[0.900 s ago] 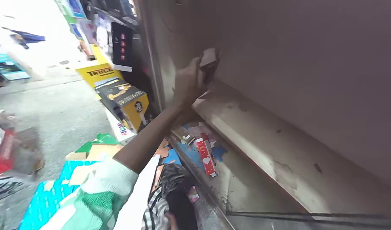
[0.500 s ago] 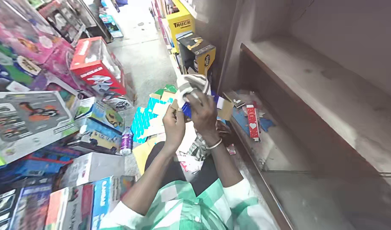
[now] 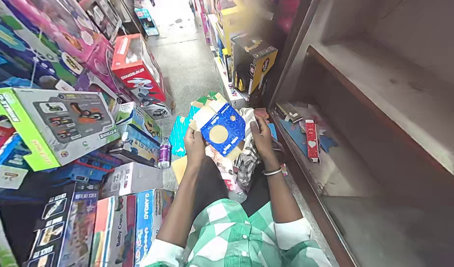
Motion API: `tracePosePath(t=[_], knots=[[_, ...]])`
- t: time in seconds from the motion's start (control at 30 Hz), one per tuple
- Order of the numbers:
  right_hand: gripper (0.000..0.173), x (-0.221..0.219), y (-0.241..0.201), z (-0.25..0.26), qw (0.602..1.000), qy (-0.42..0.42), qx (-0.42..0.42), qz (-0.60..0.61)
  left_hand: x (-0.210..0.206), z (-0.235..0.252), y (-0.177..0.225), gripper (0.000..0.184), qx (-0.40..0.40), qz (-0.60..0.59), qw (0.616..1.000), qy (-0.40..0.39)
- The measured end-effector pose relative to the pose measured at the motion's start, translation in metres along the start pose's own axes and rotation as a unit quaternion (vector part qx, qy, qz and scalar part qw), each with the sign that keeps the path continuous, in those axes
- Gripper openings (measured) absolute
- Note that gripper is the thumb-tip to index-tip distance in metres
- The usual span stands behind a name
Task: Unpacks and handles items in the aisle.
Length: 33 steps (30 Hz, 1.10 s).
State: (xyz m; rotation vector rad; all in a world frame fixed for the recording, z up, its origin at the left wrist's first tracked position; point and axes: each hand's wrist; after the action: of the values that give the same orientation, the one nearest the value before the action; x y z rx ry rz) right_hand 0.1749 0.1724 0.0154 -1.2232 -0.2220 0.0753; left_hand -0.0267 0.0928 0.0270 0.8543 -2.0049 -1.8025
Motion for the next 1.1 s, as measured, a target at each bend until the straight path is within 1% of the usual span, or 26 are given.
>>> tracePosePath(t=[0.03, 0.07, 0.1, 0.13, 0.17, 0.2, 0.23, 0.27, 0.33, 0.37, 0.43, 0.5, 0.57, 0.6, 0.63, 0.7, 0.77, 0.8, 0.83, 0.9, 0.93, 0.97, 1.0, 1.03, 1.07, 1.1], knots=[[0.053, 0.004, -0.002, -0.009, 0.999, -0.046, -0.012, 0.027, 0.008, 0.006, -0.005, 0.027, 0.001, 0.015, 1.000, 0.006], [0.061, 0.004, -0.005, -0.013, 0.997, -0.069, -0.014, 0.017, 0.012, 0.011, -0.008, 0.030, 0.006, 0.037, 0.999, 0.004], [0.062, 0.000, -0.007, -0.015, 0.997, -0.067, -0.004, -0.027, 0.013, 0.014, -0.009, 0.035, 0.014, 0.063, 0.998, 0.000], [0.058, -0.008, -0.012, -0.019, 0.995, -0.054, 0.023, -0.081, 0.010, 0.012, -0.010, 0.048, 0.023, 0.086, 0.996, -0.006], [0.054, -0.019, -0.018, -0.027, 0.988, -0.033, 0.066, -0.136, 0.004, 0.006, -0.010, 0.070, 0.026, 0.098, 0.995, -0.018], [0.049, -0.030, -0.022, -0.035, 0.976, -0.016, 0.120, -0.183, -0.001, -0.001, -0.011, 0.093, 0.035, 0.087, 0.995, -0.040], [0.044, -0.040, -0.026, -0.044, 0.962, -0.010, 0.171, -0.212, -0.006, -0.009, -0.010, 0.104, 0.046, 0.052, 0.996, -0.061], [0.040, -0.048, -0.029, -0.051, 0.951, -0.031, 0.212, -0.224, -0.013, -0.018, -0.010, 0.099, 0.057, -0.006, 0.996, -0.070], [0.034, -0.057, -0.030, -0.064, 0.942, -0.124, 0.239, -0.201, -0.019, -0.030, -0.010, 0.053, 0.091, -0.126, 0.984, -0.088], [0.034, -0.060, -0.029, -0.069, 0.950, -0.146, 0.224, -0.161, -0.014, -0.032, -0.009, 0.042, 0.117, -0.166, 0.973, -0.112], [0.035, -0.060, -0.025, -0.066, 0.980, -0.143, 0.134, -0.039, -0.004, -0.031, -0.007, 0.048, 0.149, -0.207, 0.955, -0.150], [0.037, -0.060, -0.026, -0.056, 0.995, -0.060, 0.064, 0.045, 0.004, -0.038, -0.010, 0.048, 0.161, -0.193, 0.948, -0.193], [0.041, -0.064, -0.031, -0.040, 0.998, 0.046, 0.034, -0.003, 0.004, -0.052, -0.013, 0.038, 0.171, -0.141, 0.948, -0.228], [0.042, -0.068, -0.033, -0.037, 0.996, 0.067, 0.048, -0.044, 0.006, -0.058, -0.014, 0.034, 0.176, -0.117, 0.949, -0.235], [0.040, -0.075, -0.035, -0.041, 0.990, 0.060, 0.101, -0.077, 0.008, -0.062, -0.013, 0.032, 0.176, -0.099, 0.950, -0.237], [0.026, -0.091, -0.036, -0.050, 0.957, -0.004, 0.270, -0.109, 0.019, -0.061, -0.012, 0.032, 0.164, -0.097, 0.952, -0.238], [0.030, -0.085, -0.033, -0.047, 0.928, -0.095, 0.335, -0.129, 0.031, -0.062, -0.018, 0.040, 0.160, -0.132, 0.942, -0.264], [0.035, -0.076, -0.029, -0.036, 0.929, -0.117, 0.320, -0.144, 0.032, -0.061, -0.021, 0.049, 0.161, -0.149, 0.937, -0.271], [0.037, -0.070, -0.025, -0.029, 0.947, -0.105, 0.268, -0.140, 0.034, -0.063, -0.025, 0.050, 0.161, -0.150, 0.939, -0.265], [0.039, -0.072, -0.025, -0.024, 0.982, 0.003, 0.150, -0.114, 0.032, -0.061, -0.024, 0.047, 0.148, -0.130, 0.953, -0.230], [0.041, -0.077, -0.026, -0.030, 0.979, 0.051, 0.158, -0.117, 0.024, -0.055, -0.021, 0.040, 0.125, -0.116, 0.961, -0.219], [0.040, -0.083, -0.025, -0.045, 0.971, 0.049, 0.204, -0.119, 0.019, -0.047, -0.019, 0.034, 0.107, -0.122, 0.964, -0.212], [0.039, -0.088, -0.018, -0.064, 0.959, 0.009, 0.249, -0.132, 0.015, -0.034, -0.017, 0.037, 0.105, -0.144, 0.964, -0.196], [0.041, -0.087, -0.010, -0.084, 0.954, -0.061, 0.250, -0.157, 0.013, -0.019, -0.016, 0.048, 0.117, -0.150, 0.968, -0.164], [0.042, -0.083, 0.000, -0.102, 0.956, -0.120, 0.198, -0.181, 0.015, 0.000, -0.018, 0.050, 0.140, -0.127, 0.975, -0.114], [0.042, -0.076, 0.009, -0.114, 0.965, -0.149, 0.103, -0.187, 0.021, 0.019, -0.023, 0.046, 0.175, -0.079, 0.979, -0.065]])
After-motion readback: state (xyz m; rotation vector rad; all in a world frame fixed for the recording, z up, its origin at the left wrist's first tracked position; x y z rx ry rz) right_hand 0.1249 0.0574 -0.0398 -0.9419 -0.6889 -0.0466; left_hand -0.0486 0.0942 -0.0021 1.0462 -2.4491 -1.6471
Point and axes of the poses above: each hand's wrist, its own z-axis towards the middle knuckle, its own x-axis out of the back of the hand, y = z × x, and after that the axes turned 12 degrees about x, right-handed
